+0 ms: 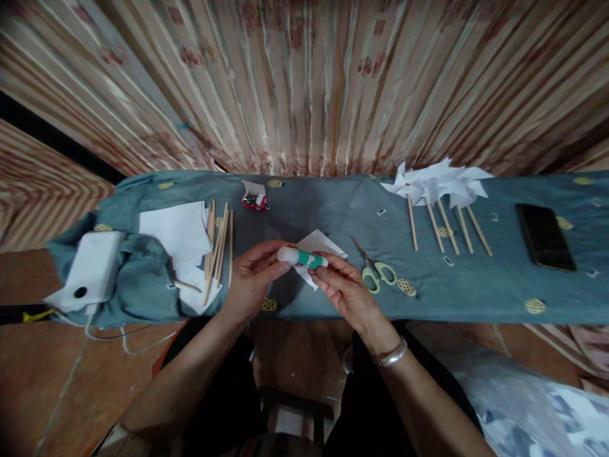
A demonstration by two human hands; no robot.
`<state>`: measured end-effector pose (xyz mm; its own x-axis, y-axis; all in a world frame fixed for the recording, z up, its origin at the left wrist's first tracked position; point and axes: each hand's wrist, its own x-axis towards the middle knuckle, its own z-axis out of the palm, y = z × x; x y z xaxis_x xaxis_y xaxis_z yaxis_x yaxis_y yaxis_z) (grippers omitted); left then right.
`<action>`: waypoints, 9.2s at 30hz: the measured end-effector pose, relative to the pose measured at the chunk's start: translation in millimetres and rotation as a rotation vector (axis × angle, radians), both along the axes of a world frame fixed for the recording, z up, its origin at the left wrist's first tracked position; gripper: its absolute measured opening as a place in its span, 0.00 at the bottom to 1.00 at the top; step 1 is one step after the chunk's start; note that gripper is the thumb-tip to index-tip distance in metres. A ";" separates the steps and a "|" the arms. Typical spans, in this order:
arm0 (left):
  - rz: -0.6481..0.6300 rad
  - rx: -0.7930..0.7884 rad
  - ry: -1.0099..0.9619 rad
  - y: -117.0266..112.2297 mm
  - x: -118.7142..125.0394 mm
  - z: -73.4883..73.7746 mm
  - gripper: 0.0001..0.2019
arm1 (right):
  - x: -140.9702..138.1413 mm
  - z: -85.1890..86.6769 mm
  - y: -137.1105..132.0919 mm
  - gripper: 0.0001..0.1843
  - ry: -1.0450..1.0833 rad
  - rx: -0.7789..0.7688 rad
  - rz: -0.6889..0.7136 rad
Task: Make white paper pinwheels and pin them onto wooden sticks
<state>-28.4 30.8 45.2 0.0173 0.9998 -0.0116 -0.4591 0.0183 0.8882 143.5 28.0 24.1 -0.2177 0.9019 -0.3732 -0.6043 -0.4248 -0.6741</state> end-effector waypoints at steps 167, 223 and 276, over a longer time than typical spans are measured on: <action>-0.291 0.485 1.507 -11.4 17.3 -52.9 0.20 | 12.2 -16.2 31.2 0.19 -1.600 0.840 0.087; -0.298 0.486 1.494 -9.1 14.1 -50.2 0.19 | 24.2 -16.0 40.3 0.12 -1.103 0.575 -0.243; 0.150 0.117 0.892 24.4 -35.6 -49.6 0.11 | -16.7 -3.4 28.6 0.19 -0.164 0.049 -0.042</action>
<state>-64.1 55.2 -4.4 -0.0796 0.9865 0.1431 0.4088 -0.0986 0.9073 126.7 56.7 20.7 -0.1194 0.9268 -0.3561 -0.5011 -0.3659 -0.7842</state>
